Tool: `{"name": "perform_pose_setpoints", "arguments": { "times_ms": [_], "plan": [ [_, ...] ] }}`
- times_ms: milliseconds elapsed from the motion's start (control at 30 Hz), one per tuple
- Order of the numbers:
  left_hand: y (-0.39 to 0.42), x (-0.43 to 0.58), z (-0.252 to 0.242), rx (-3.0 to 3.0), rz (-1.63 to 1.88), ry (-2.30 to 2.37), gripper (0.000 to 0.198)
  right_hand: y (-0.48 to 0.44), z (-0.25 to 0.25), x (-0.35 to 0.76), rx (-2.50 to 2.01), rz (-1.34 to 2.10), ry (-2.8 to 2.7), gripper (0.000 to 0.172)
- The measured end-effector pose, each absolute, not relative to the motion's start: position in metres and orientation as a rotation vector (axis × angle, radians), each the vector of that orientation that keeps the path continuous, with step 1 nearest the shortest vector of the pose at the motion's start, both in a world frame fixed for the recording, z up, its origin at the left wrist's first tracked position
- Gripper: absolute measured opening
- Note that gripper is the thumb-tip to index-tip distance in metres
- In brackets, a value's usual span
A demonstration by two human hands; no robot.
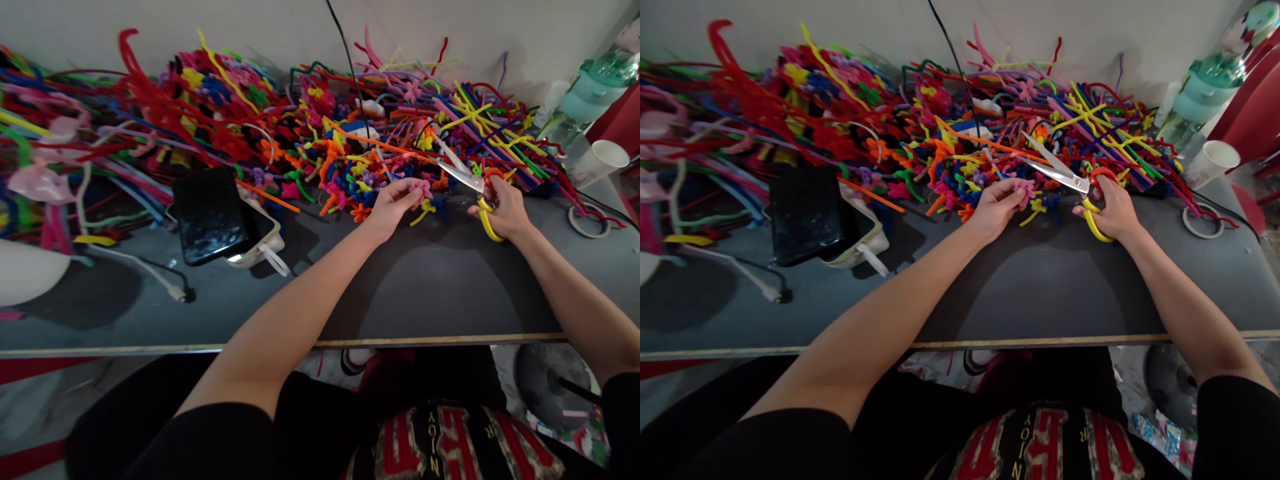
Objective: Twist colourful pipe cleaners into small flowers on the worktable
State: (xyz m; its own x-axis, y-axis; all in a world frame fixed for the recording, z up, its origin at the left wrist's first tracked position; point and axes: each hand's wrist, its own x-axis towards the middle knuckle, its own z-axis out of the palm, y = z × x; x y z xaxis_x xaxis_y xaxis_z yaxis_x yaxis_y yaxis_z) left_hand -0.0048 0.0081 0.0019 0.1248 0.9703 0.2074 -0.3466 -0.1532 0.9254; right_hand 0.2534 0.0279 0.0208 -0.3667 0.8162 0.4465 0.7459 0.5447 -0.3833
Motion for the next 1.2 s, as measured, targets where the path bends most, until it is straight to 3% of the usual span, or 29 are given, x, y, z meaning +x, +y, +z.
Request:
{"name": "perform_pose_setpoints", "arguments": {
  "times_ms": [267,400,967,1200],
  "plan": [
    [0.0054,-0.0062,0.0006,1.029,1.195,0.686,0.006,0.02,0.0276,0.2466,-1.216,0.091,-2.351,0.052],
    [0.0029,-0.0073,0.0022,0.996,1.119,0.609,0.012,0.0195,0.0281,0.2467,-1.194,0.117,-2.379,0.053],
    [0.0061,-0.0067,-0.0047,0.87,1.099,0.619,0.006,0.0234,0.0283,0.248,-1.141,0.161,-2.427,0.064],
    [0.0049,-0.0053,-0.0014,0.874,1.107,0.621,0.009,0.0237,0.0291,0.2471,-1.141,0.182,-2.435,0.061]
  ]
}}
